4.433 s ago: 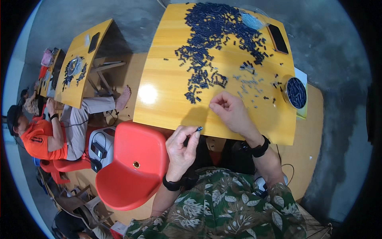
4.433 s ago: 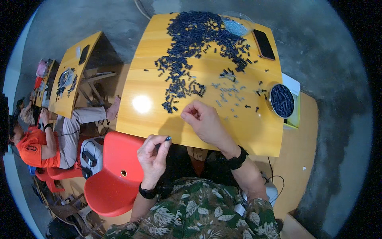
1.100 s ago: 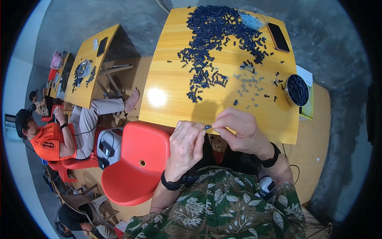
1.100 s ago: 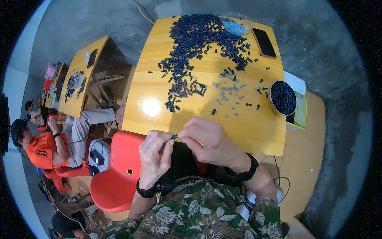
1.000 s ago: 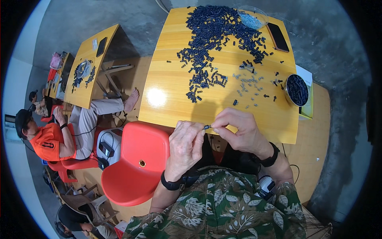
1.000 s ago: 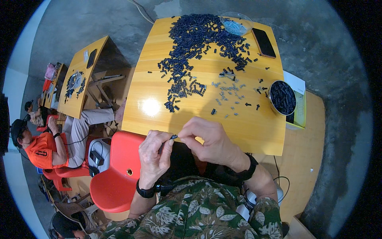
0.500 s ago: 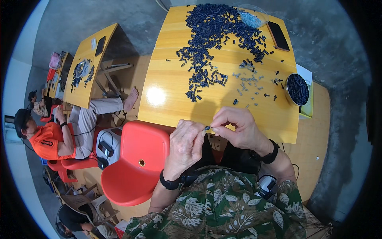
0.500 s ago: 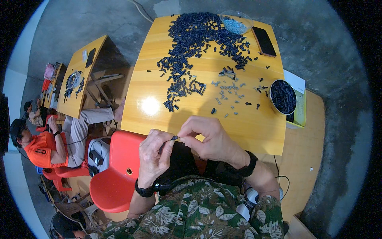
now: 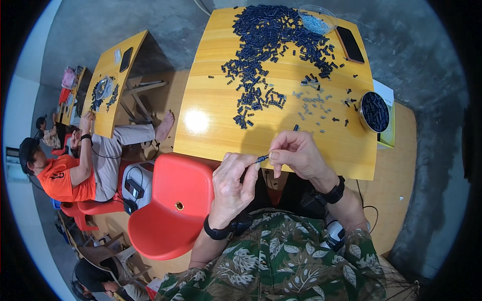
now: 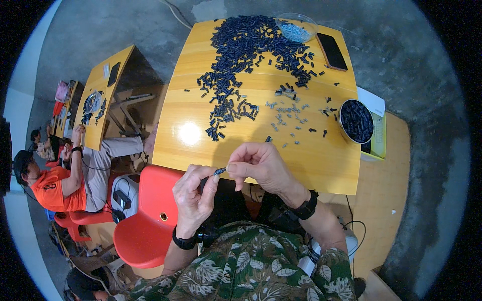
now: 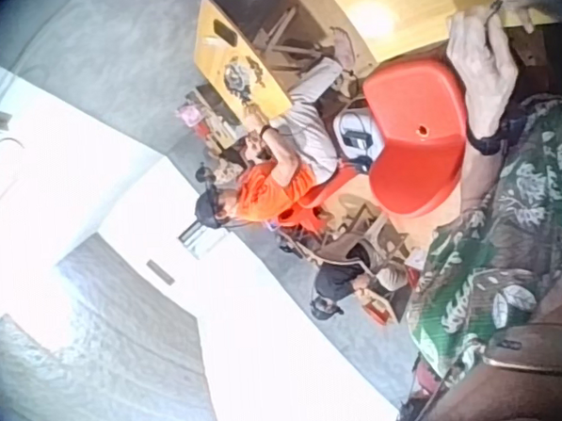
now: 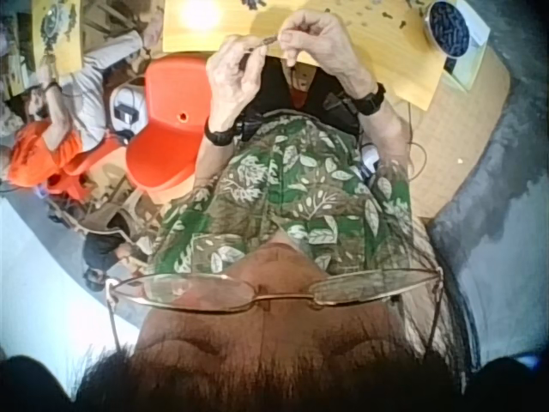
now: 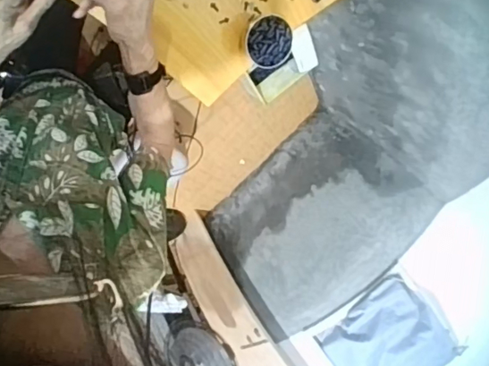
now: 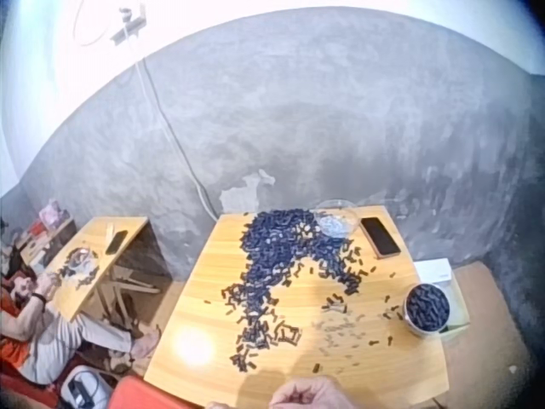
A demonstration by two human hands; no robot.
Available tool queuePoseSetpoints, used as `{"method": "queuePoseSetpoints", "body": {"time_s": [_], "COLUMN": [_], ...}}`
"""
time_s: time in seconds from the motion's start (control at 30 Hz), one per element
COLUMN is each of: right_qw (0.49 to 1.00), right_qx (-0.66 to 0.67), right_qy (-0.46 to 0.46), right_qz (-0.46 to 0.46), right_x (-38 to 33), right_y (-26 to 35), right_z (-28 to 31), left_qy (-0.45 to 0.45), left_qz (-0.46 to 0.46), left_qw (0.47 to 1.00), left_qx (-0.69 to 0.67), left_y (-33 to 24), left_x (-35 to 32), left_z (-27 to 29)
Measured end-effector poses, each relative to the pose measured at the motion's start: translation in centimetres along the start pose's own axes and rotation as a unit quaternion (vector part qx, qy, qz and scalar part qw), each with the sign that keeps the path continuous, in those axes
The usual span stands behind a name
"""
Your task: Manually picking and sorting small black and grey plastic pins from a pile into a separate collection on a table.
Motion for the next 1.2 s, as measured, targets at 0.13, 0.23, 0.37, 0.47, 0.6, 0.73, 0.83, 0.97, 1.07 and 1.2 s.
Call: {"method": "queuePoseSetpoints", "body": {"time_s": [0.13, 0.23, 0.37, 0.47, 0.6, 0.73, 0.83, 0.97, 1.07, 1.2], "right_qw": [1.000, 1.000, 0.999, 0.999, 0.993, 0.980, 0.968, 0.974, 0.976, 0.970], "right_qx": [0.014, -0.005, -0.001, 0.016, 0.087, 0.143, 0.202, 0.186, 0.169, 0.184], "right_qy": [0.012, 0.025, 0.027, 0.029, 0.050, 0.092, 0.112, 0.068, 0.041, 0.091], "right_qz": [-0.007, -0.012, -0.018, -0.022, -0.056, -0.101, -0.101, -0.108, -0.134, -0.132], "right_x": [0.0, 0.0, 0.0, 0.0, 0.5, 1.2, 1.2, 1.2, 0.9, 1.1], "right_y": [0.0, 0.0, 0.1, -0.2, -1.5, -1.8, -2.3, -3.1, -2.8, -3.8], "right_z": [-0.3, -0.3, -0.6, -0.9, -0.6, -0.7, -0.9, -1.0, -1.9, -1.2], "left_qy": [-0.010, -0.012, -0.029, -0.041, -0.045, -0.057, -0.065, -0.065, -0.063, -0.057], "left_qz": [-0.017, -0.039, -0.062, -0.078, -0.062, -0.043, -0.025, -0.026, -0.032, -0.035], "left_qw": [1.000, 0.998, 0.996, 0.995, 0.996, 0.997, 0.996, 0.994, 0.992, 0.993], "left_qx": [0.021, 0.045, 0.053, 0.054, 0.045, 0.041, 0.057, 0.085, 0.102, 0.101], "left_y": [-0.2, -0.2, -0.3, -0.2, 0.2, 0.6, 0.6, 0.5, 0.0, -0.4], "left_x": [0.0, -0.1, -0.3, -0.6, -1.0, -1.2, -1.3, -1.3, -1.4, -1.2], "left_z": [0.1, 0.0, -0.2, -0.5, -0.8, -0.8, -0.7, -0.6, -0.6, -0.9]}}
Point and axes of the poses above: each hand's wrist, its own x-axis towards the middle knuckle, its own z-axis out of the back of the hand, y = z × x, the point moved 4 cm from there along x, towards the middle knuckle, and after that the axes turned 11 degrees about -z, right-handed, at the moved point
